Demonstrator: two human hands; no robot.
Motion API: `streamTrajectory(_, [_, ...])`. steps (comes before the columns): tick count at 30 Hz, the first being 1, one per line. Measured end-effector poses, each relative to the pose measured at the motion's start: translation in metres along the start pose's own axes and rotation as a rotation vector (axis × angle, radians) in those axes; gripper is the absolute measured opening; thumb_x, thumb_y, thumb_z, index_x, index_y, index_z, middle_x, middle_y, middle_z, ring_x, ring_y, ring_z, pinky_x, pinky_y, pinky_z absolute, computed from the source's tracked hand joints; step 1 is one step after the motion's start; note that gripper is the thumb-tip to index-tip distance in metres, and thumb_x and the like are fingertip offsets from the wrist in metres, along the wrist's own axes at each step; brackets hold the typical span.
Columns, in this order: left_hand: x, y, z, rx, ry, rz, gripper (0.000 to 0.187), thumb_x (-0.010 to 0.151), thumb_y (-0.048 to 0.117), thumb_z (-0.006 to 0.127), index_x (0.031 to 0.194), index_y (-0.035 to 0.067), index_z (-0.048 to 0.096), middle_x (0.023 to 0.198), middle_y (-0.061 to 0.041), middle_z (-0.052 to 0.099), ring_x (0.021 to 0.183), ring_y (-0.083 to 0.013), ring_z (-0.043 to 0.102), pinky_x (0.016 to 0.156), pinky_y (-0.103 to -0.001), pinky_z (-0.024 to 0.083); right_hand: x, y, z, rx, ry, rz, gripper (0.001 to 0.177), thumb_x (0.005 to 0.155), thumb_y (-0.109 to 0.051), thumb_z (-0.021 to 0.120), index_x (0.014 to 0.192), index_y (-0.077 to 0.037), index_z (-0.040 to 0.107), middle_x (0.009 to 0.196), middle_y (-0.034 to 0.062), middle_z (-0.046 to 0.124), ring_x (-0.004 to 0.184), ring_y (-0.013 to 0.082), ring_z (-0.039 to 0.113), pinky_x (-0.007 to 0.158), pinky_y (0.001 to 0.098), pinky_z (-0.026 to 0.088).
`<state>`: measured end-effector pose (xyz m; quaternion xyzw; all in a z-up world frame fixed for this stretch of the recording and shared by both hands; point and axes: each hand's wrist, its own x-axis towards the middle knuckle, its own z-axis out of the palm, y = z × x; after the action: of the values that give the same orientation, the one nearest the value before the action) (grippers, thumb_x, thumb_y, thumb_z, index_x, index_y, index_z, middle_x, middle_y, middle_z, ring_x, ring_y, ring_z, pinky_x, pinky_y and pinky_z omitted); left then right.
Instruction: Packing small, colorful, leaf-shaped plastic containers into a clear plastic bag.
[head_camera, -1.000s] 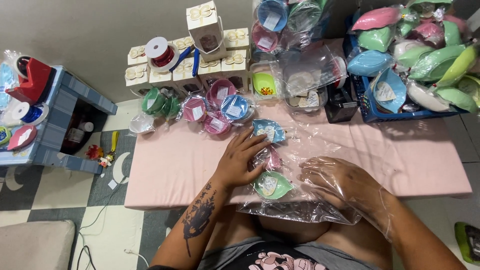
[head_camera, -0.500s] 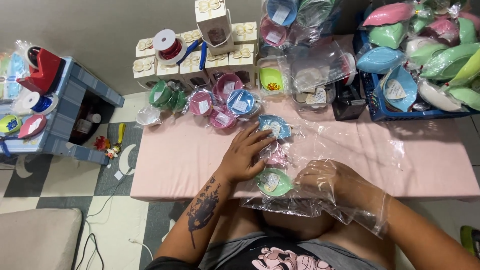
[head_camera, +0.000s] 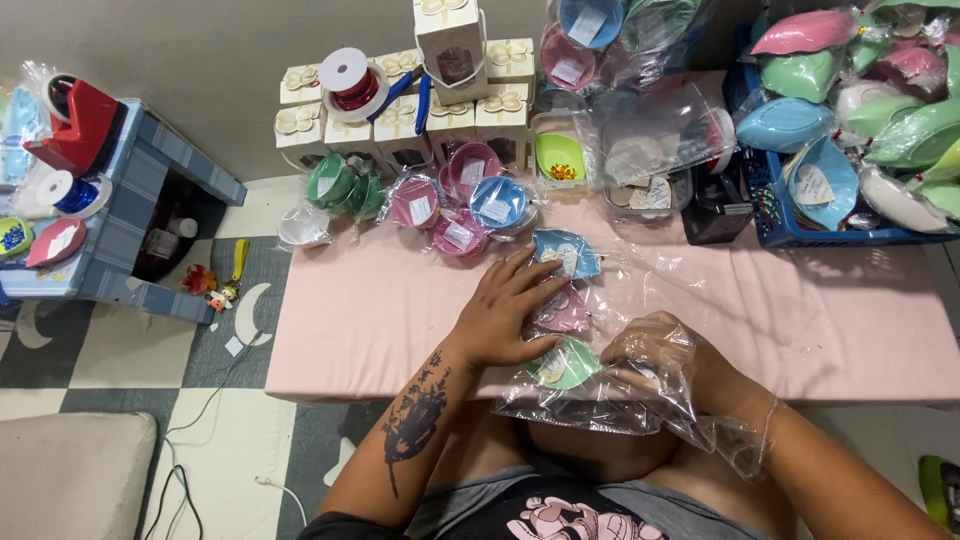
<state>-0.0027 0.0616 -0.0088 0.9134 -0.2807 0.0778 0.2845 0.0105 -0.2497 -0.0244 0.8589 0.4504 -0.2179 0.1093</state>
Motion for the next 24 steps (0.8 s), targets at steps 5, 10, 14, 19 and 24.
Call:
streamTrajectory(5, [0.0,0.002,-0.003,-0.007,-0.029,-0.022,0.083,0.077,0.062,0.072,0.152,0.03,0.056,0.161,0.0,0.051,0.158,-0.0386,0.032,0.124,-0.059,0.027,-0.016,-0.008,-0.01,0.082,0.447,-0.14,0.033,0.102,-0.047,0.058,0.128,-0.029,0.063,0.118,-0.0015,0.068,0.126,0.0239,0.058,0.116,0.0535,0.032])
streamTrajectory(10, [0.001,0.002,-0.004,-0.007,-0.041,-0.025,0.082,0.079,0.062,0.071,0.154,0.031,0.054,0.162,0.0,0.051,0.159,-0.0379,0.031,0.124,-0.059,0.027,-0.034,0.021,0.029,0.223,0.833,-0.198,0.03,0.096,-0.047,0.07,0.106,-0.019,0.072,0.108,0.0034,0.077,0.115,0.0249,0.07,0.101,0.0429,0.055])
streamTrajectory(14, [0.001,0.002,-0.001,0.001,-0.037,-0.03,0.084,0.079,0.062,0.071,0.155,0.033,0.053,0.162,0.001,0.051,0.159,-0.0371,0.031,0.125,-0.058,0.027,-0.07,0.027,0.022,0.411,0.913,-0.082,0.032,0.088,-0.042,0.075,0.116,-0.027,0.081,0.124,-0.0059,0.08,0.121,0.0203,0.072,0.103,0.0394,0.058])
streamTrajectory(19, [0.002,0.001,-0.005,-0.007,-0.019,0.073,0.078,0.093,0.063,0.061,0.16,0.025,0.046,0.166,-0.005,0.047,0.161,-0.0347,0.026,0.126,-0.069,0.02,-0.136,0.048,0.012,0.554,0.92,0.123,0.033,0.082,-0.009,0.078,0.115,-0.009,0.079,0.111,0.0129,0.081,0.101,0.0254,0.08,0.099,0.0373,0.066])
streamTrajectory(24, [0.003,0.001,-0.006,-0.017,-0.016,0.071,0.076,0.093,0.059,0.064,0.159,0.025,0.048,0.168,-0.003,0.044,0.162,-0.0343,0.027,0.125,-0.068,0.024,-0.173,0.087,0.016,0.196,1.289,0.508,0.022,0.107,0.018,0.066,0.115,0.006,0.083,0.113,0.0193,0.08,0.098,0.0324,0.073,0.083,0.0428,0.061])
